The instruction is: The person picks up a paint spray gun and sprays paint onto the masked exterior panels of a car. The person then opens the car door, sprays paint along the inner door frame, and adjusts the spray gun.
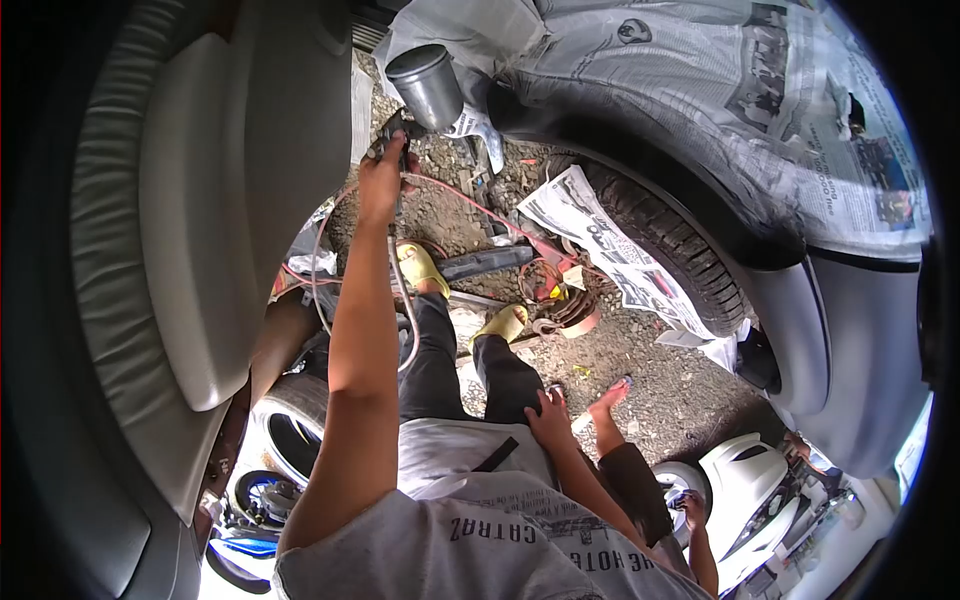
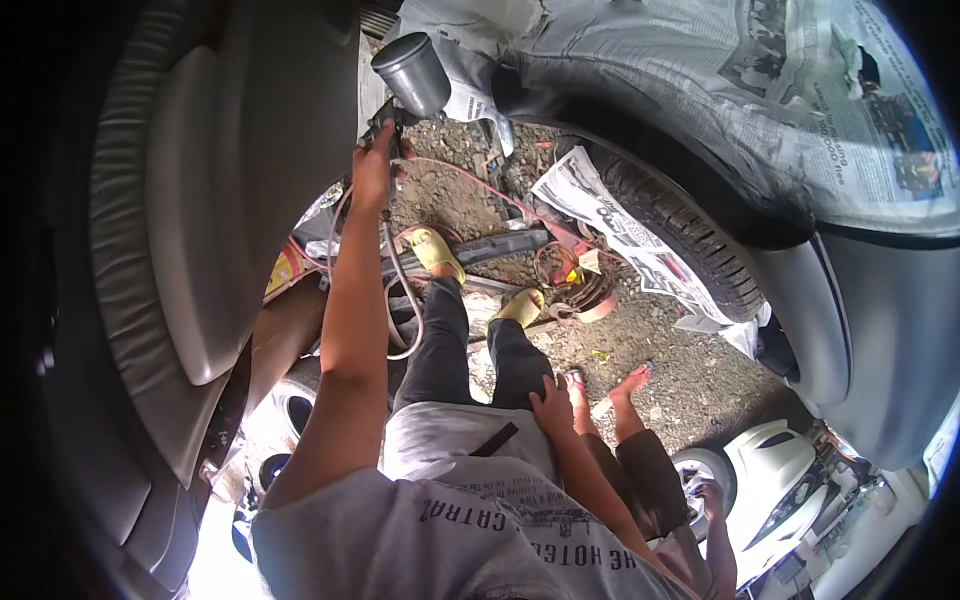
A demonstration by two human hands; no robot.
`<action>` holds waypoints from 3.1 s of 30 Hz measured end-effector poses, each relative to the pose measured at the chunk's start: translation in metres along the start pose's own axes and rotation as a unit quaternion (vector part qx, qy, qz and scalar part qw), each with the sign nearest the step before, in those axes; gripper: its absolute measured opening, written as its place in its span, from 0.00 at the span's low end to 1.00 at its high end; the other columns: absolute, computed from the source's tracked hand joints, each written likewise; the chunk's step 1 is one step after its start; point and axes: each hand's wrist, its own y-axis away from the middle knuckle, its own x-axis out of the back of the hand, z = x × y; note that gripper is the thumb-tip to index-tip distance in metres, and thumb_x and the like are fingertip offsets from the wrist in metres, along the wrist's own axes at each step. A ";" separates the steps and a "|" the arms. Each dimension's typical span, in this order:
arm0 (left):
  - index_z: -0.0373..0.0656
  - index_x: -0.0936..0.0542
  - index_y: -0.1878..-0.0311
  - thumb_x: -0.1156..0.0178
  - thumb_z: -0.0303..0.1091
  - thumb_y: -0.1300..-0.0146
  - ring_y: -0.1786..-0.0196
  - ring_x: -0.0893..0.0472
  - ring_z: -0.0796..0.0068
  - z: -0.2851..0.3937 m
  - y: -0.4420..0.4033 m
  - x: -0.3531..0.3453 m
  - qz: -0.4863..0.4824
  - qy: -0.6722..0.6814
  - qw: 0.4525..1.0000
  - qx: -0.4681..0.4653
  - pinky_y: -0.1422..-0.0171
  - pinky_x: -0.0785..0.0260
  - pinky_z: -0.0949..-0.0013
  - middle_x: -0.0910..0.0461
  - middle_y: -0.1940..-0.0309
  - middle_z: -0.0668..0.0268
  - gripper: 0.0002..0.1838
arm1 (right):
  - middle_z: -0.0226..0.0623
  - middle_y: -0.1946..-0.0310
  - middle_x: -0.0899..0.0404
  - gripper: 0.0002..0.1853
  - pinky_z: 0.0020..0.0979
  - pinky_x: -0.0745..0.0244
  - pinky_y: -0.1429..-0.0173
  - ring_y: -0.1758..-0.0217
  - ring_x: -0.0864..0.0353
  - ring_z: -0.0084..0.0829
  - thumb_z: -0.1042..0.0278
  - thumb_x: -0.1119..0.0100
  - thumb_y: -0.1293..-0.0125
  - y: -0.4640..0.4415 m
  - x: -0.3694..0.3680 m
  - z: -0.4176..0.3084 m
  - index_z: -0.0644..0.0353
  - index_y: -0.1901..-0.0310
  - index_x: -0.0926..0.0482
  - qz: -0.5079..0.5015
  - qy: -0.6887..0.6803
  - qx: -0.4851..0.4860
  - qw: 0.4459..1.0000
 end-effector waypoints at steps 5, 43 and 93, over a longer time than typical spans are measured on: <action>0.45 0.17 0.50 0.41 0.51 0.29 0.65 0.15 0.79 -0.018 -0.031 -0.009 0.022 0.014 1.000 0.003 0.72 0.25 0.72 0.14 0.66 0.68 0.19 | 0.60 0.30 0.37 0.34 0.53 0.40 0.24 0.25 0.39 0.60 0.52 0.36 0.34 -0.001 0.001 -0.006 0.61 0.32 0.31 0.004 -0.017 -0.010 1.000; 0.45 0.23 0.40 0.47 0.55 0.26 0.61 0.14 0.73 -0.017 -0.042 -0.034 -0.130 0.045 0.989 0.050 0.69 0.31 0.72 0.13 0.60 0.62 0.24 | 0.64 0.30 0.37 0.34 0.53 0.36 0.27 0.28 0.36 0.63 0.53 0.35 0.35 0.000 -0.020 0.009 0.61 0.32 0.31 0.034 0.003 0.058 0.998; 0.38 0.40 0.23 0.37 0.50 0.32 0.18 0.48 0.46 0.179 0.478 -0.029 -0.180 -0.322 0.858 -0.359 0.18 0.53 0.47 0.43 0.22 0.44 0.42 | 0.46 0.37 0.29 0.31 0.34 0.27 0.43 0.46 0.26 0.35 0.75 0.42 0.29 0.121 0.244 -0.182 0.65 0.27 0.41 0.163 -0.311 0.422 0.836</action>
